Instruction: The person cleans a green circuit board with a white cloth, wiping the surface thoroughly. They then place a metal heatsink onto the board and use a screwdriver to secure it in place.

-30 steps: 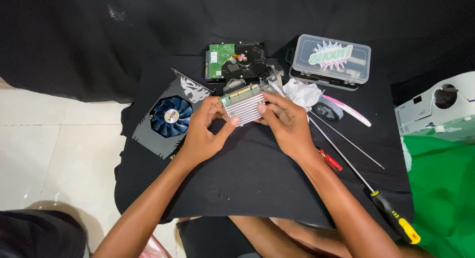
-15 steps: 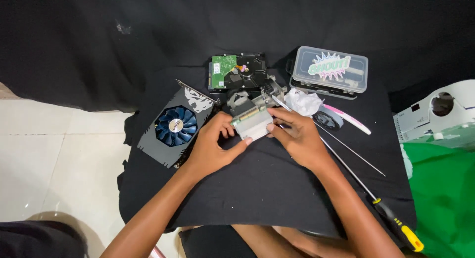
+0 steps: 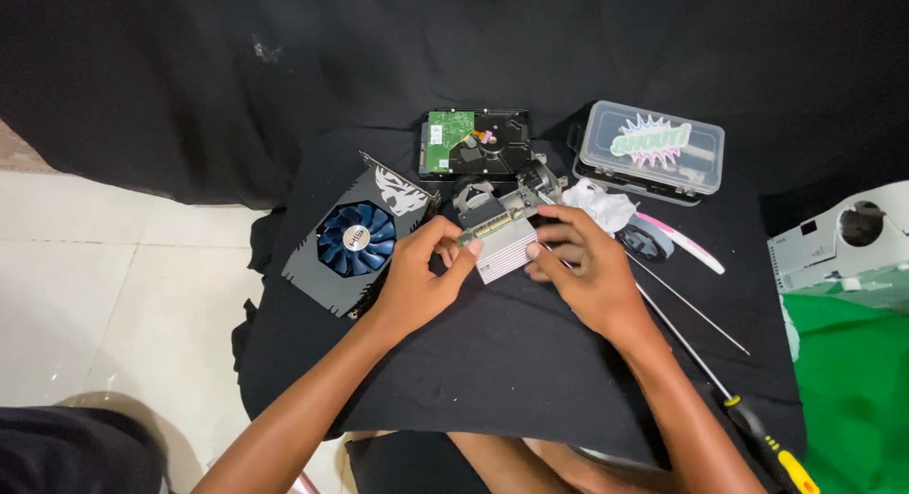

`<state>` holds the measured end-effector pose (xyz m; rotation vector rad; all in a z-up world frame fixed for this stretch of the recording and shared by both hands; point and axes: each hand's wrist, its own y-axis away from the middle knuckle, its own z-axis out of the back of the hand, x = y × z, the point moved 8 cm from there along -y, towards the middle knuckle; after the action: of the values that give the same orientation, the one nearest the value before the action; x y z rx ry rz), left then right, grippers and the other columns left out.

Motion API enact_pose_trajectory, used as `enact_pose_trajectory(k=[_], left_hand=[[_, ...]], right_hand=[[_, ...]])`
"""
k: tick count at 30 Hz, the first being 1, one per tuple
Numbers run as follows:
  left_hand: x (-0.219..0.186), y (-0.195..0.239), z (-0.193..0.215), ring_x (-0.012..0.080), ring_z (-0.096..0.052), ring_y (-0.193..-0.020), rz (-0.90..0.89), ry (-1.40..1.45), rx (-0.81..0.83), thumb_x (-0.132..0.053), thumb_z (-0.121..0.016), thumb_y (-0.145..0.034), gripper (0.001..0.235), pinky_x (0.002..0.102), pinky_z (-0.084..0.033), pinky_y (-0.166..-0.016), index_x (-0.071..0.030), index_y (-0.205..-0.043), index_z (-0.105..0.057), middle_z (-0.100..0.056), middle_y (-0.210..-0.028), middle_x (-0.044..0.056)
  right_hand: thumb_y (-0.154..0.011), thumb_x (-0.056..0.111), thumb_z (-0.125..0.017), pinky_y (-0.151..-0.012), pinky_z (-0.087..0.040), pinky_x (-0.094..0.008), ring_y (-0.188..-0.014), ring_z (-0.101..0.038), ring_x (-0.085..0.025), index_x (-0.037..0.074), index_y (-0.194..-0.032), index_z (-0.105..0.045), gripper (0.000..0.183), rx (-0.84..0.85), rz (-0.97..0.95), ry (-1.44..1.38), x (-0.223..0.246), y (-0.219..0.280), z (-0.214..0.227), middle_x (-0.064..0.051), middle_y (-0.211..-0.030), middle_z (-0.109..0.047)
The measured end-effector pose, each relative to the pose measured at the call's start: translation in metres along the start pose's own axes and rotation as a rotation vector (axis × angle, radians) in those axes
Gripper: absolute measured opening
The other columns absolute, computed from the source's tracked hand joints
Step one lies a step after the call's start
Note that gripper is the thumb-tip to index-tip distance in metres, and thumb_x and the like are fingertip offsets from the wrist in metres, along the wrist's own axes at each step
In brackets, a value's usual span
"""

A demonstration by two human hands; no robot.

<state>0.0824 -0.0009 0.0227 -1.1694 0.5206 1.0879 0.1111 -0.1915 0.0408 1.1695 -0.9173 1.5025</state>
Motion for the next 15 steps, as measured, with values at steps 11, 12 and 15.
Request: enact_pose_trajectory(k=[11,12,15], left_hand=[[-0.008,-0.007,0.004,0.0206,-0.063,-0.055,0.063,0.014,-0.042,-0.007,-0.070,-0.094,0.023,0.032,-0.052,-0.058,-0.008,-0.072,-0.063,-0.061,-0.057,0.011],[-0.009,-0.007,0.004,0.0197,-0.064,-0.055,0.068,0.004,-0.043,-0.008,-0.072,-0.093,0.023,0.032,-0.052,-0.058,-0.008,-0.072,-0.063,-0.061,-0.057,0.011],[-0.010,-0.005,0.004,0.0221,-0.065,-0.057,0.055,-0.007,-0.030,-0.007,-0.069,-0.095,0.022,0.033,-0.054,-0.059,-0.007,-0.074,-0.062,-0.062,-0.058,0.012]], right_hand=[[-0.087,0.010,-0.074,-0.073,-0.071,-0.051,-0.076,-0.075,-0.034,-0.012,-0.129,-0.060,0.049,0.014,-0.238,-0.247,-0.017,0.001,-0.013,-0.028,-0.085,-0.068],[-0.089,0.015,-0.076,-0.068,-0.072,-0.047,-0.072,-0.076,-0.031,-0.012,-0.127,-0.060,0.049,-0.019,-0.217,-0.223,-0.021,0.001,-0.014,-0.028,-0.083,-0.068],[-0.086,0.009,-0.073,-0.070,-0.072,-0.048,-0.070,-0.075,-0.032,-0.013,-0.126,-0.060,0.047,-0.018,-0.251,-0.232,-0.016,0.001,-0.013,-0.028,-0.080,-0.068]])
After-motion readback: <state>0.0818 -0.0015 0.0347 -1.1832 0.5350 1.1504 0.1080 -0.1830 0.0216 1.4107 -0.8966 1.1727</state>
